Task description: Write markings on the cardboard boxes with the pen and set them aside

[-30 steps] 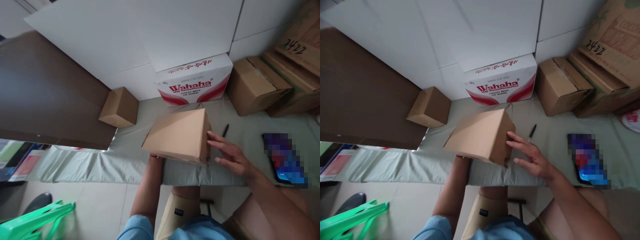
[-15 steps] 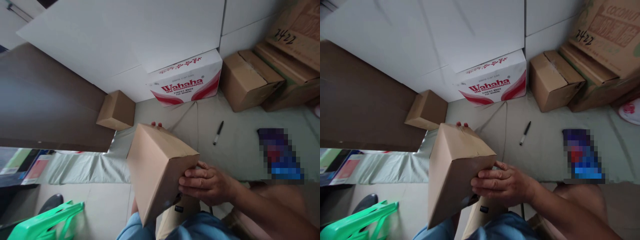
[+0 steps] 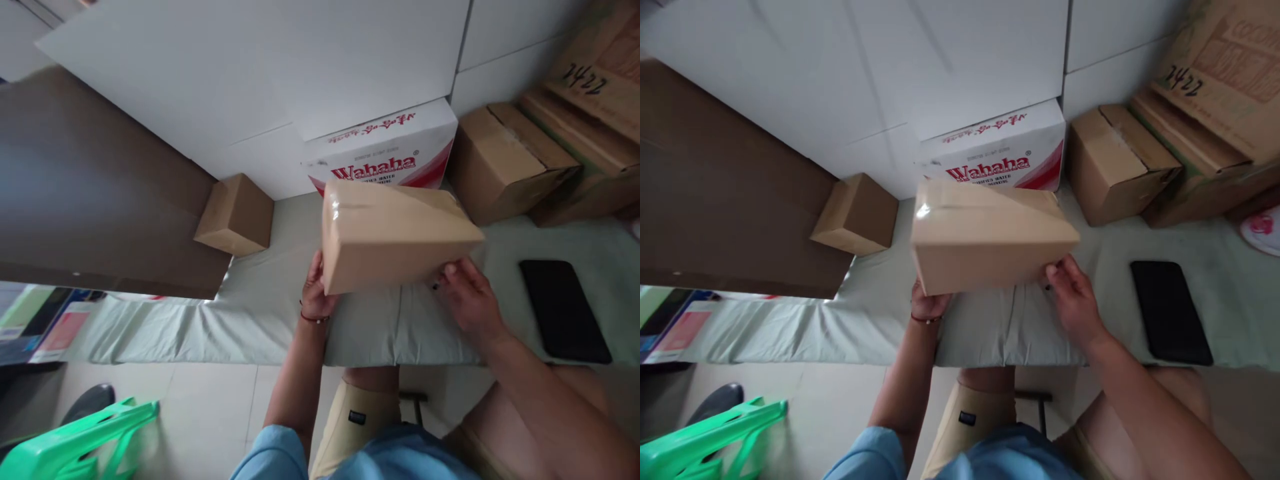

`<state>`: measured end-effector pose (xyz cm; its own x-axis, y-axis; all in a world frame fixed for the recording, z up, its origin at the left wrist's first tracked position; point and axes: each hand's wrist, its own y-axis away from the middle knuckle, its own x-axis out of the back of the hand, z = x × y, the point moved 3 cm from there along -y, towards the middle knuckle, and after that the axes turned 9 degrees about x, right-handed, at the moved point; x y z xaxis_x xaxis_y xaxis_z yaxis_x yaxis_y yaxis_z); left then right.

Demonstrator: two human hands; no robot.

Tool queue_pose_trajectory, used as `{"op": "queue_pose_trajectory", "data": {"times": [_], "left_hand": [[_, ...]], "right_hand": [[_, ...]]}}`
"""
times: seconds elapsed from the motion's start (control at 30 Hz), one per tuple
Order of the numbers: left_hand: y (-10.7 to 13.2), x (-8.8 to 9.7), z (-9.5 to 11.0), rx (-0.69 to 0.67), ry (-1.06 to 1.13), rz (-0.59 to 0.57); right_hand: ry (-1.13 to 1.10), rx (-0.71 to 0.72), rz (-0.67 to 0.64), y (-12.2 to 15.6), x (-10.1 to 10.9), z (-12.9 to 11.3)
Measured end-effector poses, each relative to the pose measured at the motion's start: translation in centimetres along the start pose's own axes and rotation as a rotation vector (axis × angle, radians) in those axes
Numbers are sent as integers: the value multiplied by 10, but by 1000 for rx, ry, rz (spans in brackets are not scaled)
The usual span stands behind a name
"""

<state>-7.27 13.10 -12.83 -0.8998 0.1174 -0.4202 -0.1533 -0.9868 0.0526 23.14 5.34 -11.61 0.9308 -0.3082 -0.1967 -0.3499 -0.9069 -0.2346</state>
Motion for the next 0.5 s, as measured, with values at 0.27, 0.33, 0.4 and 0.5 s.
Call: {"op": "queue_pose_trajectory", "data": {"times": [0.27, 0.33, 0.4, 0.5], "left_hand": [[24, -33, 28, -503, -533, 74], [26, -36, 42, -618, -624, 152], [25, -38, 52, -623, -608, 160], [21, -39, 60, -540, -483, 213]], "right_hand": [[-172, -91, 7, -17, 5, -5], [-211, -58, -7, -15, 3, -5], [-234, -40, -22, -12, 1, -1], [-251, -38, -114, -5, -2, 2]]}}
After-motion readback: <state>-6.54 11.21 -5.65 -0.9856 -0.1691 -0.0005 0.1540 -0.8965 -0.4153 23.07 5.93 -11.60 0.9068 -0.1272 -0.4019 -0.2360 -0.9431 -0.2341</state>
